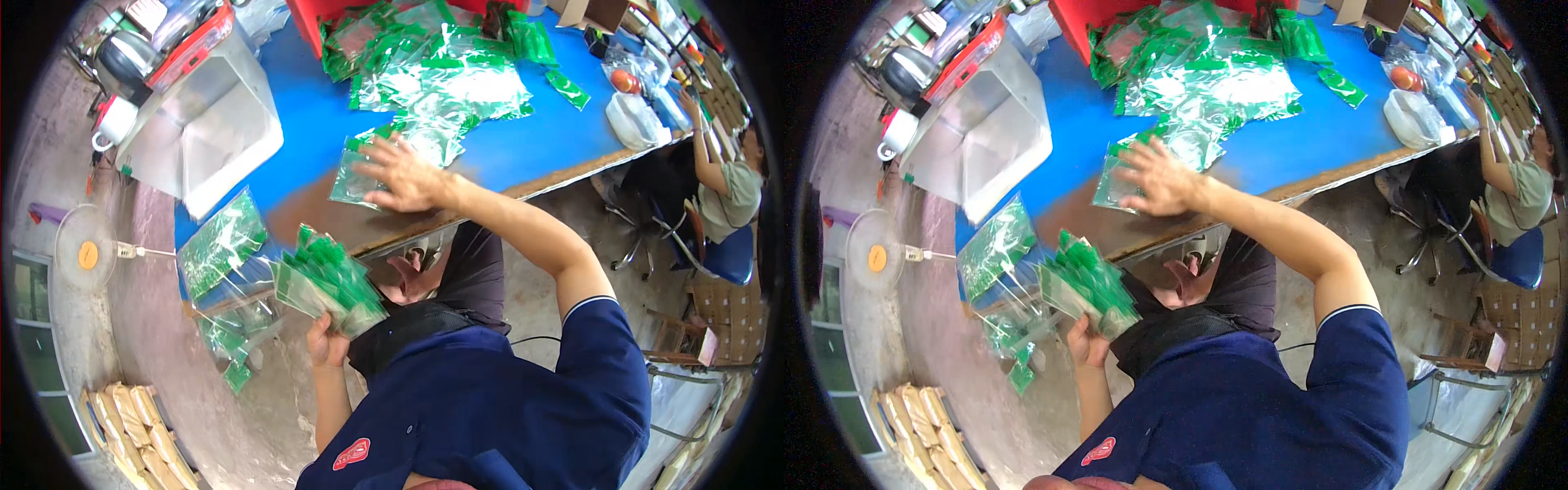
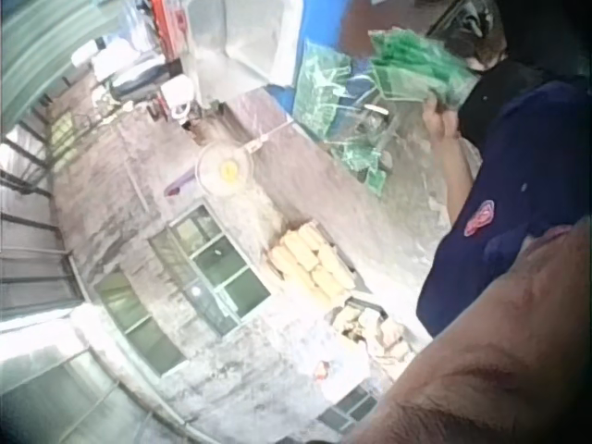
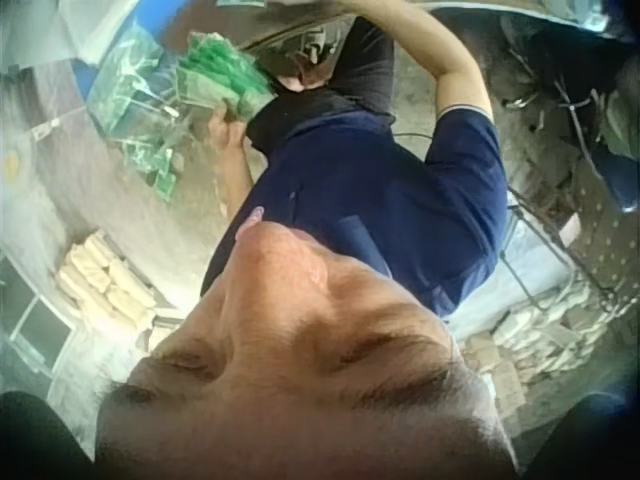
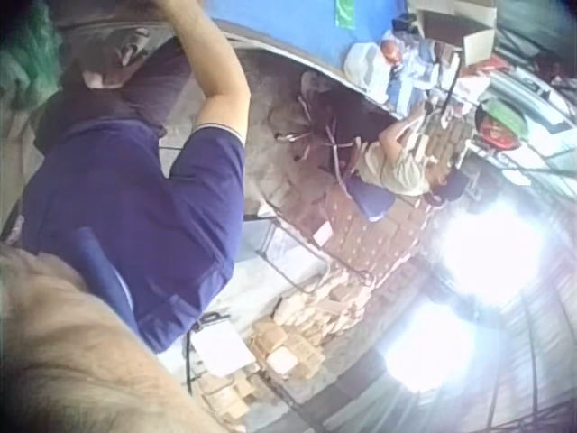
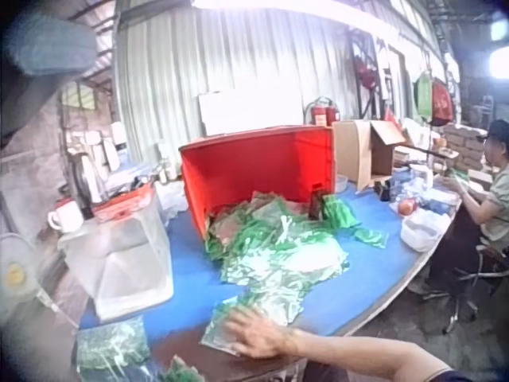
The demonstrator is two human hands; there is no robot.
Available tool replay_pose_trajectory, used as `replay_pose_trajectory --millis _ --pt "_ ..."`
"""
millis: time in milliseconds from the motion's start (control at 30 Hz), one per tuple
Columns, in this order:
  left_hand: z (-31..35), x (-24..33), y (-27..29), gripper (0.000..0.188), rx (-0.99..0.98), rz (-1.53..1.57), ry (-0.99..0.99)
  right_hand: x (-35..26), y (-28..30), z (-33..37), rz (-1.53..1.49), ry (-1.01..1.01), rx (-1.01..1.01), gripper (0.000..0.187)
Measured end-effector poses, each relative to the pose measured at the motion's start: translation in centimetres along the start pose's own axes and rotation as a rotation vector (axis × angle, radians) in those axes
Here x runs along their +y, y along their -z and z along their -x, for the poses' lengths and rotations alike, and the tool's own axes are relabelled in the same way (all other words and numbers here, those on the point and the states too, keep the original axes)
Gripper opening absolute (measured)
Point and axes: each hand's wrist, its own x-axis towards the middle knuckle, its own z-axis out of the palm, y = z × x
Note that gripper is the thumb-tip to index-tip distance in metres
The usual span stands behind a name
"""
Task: The person sorts small green plastic bags by hand, placing them into a larger clear plastic bag.
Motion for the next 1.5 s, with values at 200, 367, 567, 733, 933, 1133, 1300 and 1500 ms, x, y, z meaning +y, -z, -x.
replay_pose_trajectory --millis 200,367,567,733,933,1133,1300,1500 --pt "-1.1 -0.4 -2.9 0.055 0.135 -0.204 -0.096 -8.0 -0.7 2.5 -0.593 0.337 -0.289 0.029" --pt "-1.5 -1.3 -3.0 0.058 0.029 -0.130 -0.018 1.6 2.3 3.2 -0.218 -0.038 0.173 0.039" --pt "-1.6 -4.4 -0.8 0.061 -0.088 -0.014 0.058 -0.7 2.8 7.2 0.122 -0.074 0.053 0.050" --pt "-2.4 -5.4 -2.0 0.062 -0.064 0.138 0.058 -7.2 0.4 5.8 -0.101 -0.064 0.201 0.047" --pt "-2.4 -5.2 -4.1 0.060 0.011 0.172 -0.014 -8.5 -2.0 4.2 -0.626 -0.032 -0.011 0.033" --pt "-1.9 -3.9 -1.9 0.060 -0.041 0.149 -0.049 -7.0 0.1 4.9 -0.078 0.000 0.182 0.033" --pt "-2.3 -3.9 -3.0 0.067 0.059 0.007 -0.014 -6.4 1.4 5.6 -0.464 0.013 0.107 0.032" --pt "-2.4 -5.0 0.3 0.066 -0.072 0.134 0.103 -1.4 1.7 9.0 0.052 -0.353 0.134 0.078"
